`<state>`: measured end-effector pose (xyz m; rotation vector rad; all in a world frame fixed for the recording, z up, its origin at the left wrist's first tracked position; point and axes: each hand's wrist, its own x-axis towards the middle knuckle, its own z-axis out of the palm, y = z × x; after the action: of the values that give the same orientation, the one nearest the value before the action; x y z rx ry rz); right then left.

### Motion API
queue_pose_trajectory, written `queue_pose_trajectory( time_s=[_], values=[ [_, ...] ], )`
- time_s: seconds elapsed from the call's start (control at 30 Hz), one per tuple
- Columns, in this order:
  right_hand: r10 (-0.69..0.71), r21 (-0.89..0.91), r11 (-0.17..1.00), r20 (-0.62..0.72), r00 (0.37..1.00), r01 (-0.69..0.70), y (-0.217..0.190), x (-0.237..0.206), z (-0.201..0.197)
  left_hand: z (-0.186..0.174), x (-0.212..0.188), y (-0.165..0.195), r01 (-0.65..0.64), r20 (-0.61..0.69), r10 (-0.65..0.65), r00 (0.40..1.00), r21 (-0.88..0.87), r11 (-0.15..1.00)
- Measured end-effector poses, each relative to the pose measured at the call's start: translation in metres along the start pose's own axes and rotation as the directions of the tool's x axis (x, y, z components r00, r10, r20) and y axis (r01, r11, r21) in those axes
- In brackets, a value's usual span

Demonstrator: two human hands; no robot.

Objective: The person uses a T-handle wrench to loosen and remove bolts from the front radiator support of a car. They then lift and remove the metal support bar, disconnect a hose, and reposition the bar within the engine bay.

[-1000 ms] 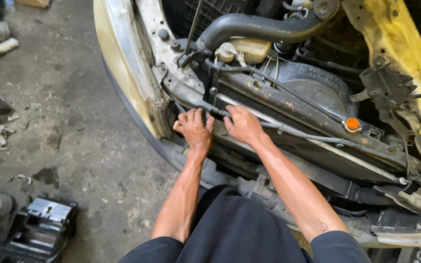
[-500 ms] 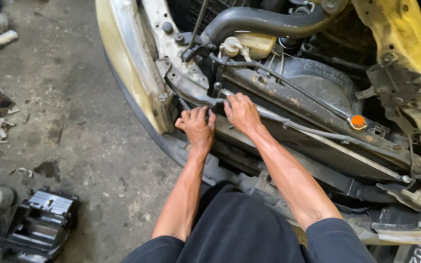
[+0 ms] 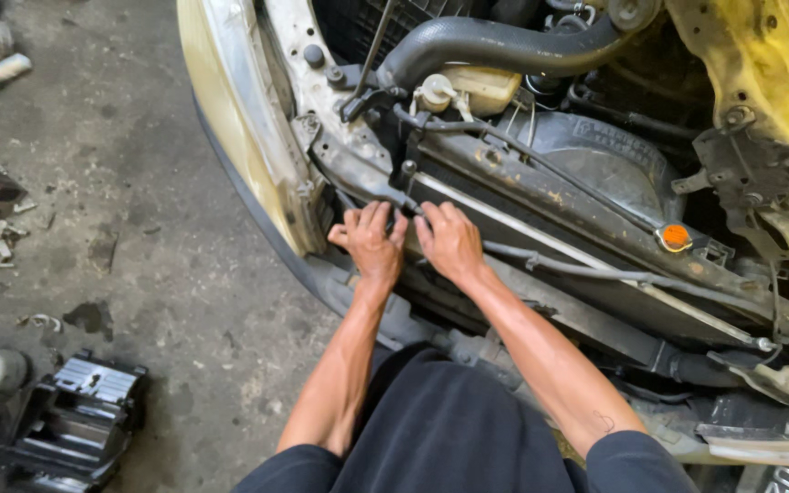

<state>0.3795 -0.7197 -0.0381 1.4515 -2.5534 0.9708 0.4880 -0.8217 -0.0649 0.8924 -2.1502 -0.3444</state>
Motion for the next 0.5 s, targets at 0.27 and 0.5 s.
queue_pose_trajectory(
  time_s=[0.27, 0.5],
  values=[
    [-0.127, -0.117, 0.984, 0.072, 0.989, 0.135, 0.006, 0.040, -0.009, -0.001, 0.003, -0.003, 0.005, 0.028, -0.005, 1.000, 0.002, 1.000],
    [-0.091, -0.034, 0.994, 0.236, 0.968, 0.102, 0.012, 0.080, -0.068, -0.013, 0.019, 0.000, 0.273, -0.074, -0.292, 0.954, -0.197, 0.942]
  ],
)
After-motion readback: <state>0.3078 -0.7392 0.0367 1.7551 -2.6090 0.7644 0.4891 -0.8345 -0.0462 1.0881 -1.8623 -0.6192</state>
